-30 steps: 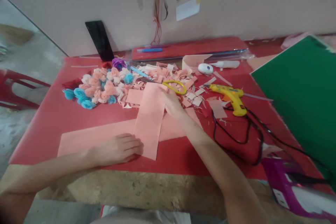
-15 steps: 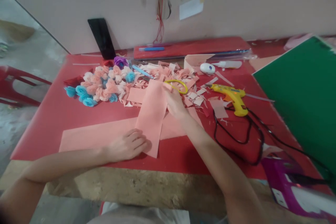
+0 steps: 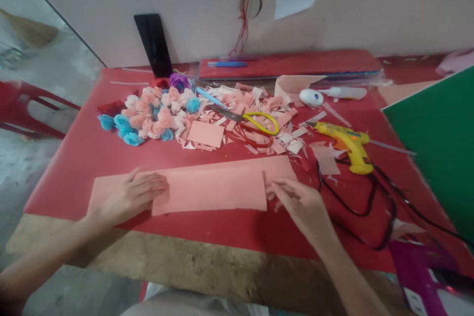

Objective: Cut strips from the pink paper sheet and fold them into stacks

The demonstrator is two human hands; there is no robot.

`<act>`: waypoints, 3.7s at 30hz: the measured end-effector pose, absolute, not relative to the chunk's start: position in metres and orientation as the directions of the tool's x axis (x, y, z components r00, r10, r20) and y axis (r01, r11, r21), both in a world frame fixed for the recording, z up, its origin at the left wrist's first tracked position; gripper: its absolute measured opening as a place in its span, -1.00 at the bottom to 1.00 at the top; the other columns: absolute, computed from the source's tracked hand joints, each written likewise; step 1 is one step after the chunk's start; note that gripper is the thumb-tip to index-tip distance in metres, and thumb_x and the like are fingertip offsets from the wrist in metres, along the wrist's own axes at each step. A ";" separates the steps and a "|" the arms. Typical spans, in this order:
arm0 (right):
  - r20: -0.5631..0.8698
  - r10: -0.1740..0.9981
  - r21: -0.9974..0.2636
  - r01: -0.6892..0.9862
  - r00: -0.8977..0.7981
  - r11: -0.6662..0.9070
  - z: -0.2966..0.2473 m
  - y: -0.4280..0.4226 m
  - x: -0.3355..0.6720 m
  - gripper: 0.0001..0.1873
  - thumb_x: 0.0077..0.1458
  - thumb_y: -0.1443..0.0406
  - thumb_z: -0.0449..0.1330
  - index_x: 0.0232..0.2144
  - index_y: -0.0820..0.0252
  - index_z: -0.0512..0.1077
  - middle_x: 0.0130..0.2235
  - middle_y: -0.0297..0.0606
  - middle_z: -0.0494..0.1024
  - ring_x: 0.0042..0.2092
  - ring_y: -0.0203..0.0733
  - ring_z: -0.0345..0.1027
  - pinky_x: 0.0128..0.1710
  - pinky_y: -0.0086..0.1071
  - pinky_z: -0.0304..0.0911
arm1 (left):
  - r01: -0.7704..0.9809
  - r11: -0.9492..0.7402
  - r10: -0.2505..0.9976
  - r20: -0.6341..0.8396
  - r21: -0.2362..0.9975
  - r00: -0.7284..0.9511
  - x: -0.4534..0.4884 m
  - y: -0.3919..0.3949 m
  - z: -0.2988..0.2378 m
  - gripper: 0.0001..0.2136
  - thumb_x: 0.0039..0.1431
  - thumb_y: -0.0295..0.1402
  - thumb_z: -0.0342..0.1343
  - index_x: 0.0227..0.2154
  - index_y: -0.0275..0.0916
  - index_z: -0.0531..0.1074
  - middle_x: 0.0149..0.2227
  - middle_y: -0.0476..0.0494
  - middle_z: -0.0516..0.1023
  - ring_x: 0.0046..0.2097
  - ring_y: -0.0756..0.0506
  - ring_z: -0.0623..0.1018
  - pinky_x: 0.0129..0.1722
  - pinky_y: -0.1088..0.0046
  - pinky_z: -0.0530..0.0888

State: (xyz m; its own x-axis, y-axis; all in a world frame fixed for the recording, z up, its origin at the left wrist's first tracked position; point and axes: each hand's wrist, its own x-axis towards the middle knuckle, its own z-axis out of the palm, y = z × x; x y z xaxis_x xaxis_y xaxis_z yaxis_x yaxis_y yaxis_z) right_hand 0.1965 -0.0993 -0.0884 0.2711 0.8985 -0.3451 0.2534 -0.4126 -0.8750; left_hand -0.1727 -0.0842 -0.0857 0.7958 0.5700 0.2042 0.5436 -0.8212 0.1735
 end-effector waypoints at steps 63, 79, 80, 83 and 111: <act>-0.178 0.965 -0.815 0.521 0.191 -0.253 -0.110 -0.121 0.178 -0.77 -0.13 0.10 0.18 -0.43 0.08 0.48 -0.27 -0.25 0.55 -0.24 -0.12 0.43 -0.30 -0.32 0.35 | 0.726 -0.448 0.862 0.037 0.521 0.506 -0.173 -0.051 -0.089 -0.87 0.24 -0.36 -0.05 -0.33 -0.20 0.40 -0.19 -0.05 0.59 -0.16 -0.03 0.53 0.16 0.17 0.21; -0.172 0.967 -0.805 0.538 0.191 -0.249 -0.106 -0.121 0.174 -0.77 -0.10 0.09 0.18 -0.42 0.07 0.46 -0.28 -0.27 0.55 -0.23 -0.12 0.43 -0.27 -0.29 0.37 | 0.751 -0.552 0.824 0.098 0.363 0.559 -0.168 -0.048 -0.091 -0.78 0.15 -0.56 -0.11 -0.32 -0.24 0.43 -0.29 -0.04 0.59 -0.22 -0.03 0.53 0.18 0.17 0.14; -0.172 0.967 -0.805 0.538 0.190 -0.249 -0.106 -0.121 0.174 -0.77 -0.10 0.09 0.18 -0.42 0.07 0.46 -0.28 -0.27 0.55 -0.23 -0.12 0.43 -0.27 -0.29 0.37 | 0.756 -0.551 0.823 0.082 0.353 0.562 -0.168 -0.048 -0.091 -0.77 0.15 -0.57 -0.12 -0.31 -0.25 0.43 -0.28 -0.05 0.58 -0.22 -0.03 0.52 0.18 0.16 0.13; -0.167 0.968 -0.805 0.541 0.187 -0.244 -0.108 -0.121 0.175 -0.77 -0.10 0.09 0.18 -0.42 0.08 0.46 -0.29 -0.27 0.55 -0.25 -0.13 0.43 -0.31 -0.30 0.37 | 0.762 -0.546 0.823 0.055 0.348 0.565 -0.167 -0.048 -0.090 -0.76 0.17 -0.57 -0.15 -0.27 -0.26 0.41 -0.27 -0.07 0.57 -0.20 -0.04 0.51 0.19 0.14 0.10; 0.100 0.818 -0.437 0.714 -0.566 0.547 -0.091 -0.075 0.059 -0.80 0.13 0.41 0.00 -0.34 0.20 0.43 -0.30 -0.20 0.50 -0.24 -0.15 0.35 -0.23 -0.27 0.25 | 0.768 -0.449 0.866 0.010 0.456 0.500 -0.174 -0.053 -0.086 -0.88 0.19 -0.31 0.01 -0.41 -0.21 0.38 -0.32 -0.04 0.54 -0.18 -0.05 0.48 0.15 0.15 0.12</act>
State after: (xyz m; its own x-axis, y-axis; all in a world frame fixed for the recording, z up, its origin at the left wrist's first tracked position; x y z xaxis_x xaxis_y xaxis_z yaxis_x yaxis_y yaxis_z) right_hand 0.0587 -0.0745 -0.0908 -0.5661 0.8183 0.1001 0.7140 0.5473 -0.4367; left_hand -0.1739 -0.0532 -0.0857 0.5003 0.8658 0.0102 0.7681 -0.4493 0.4562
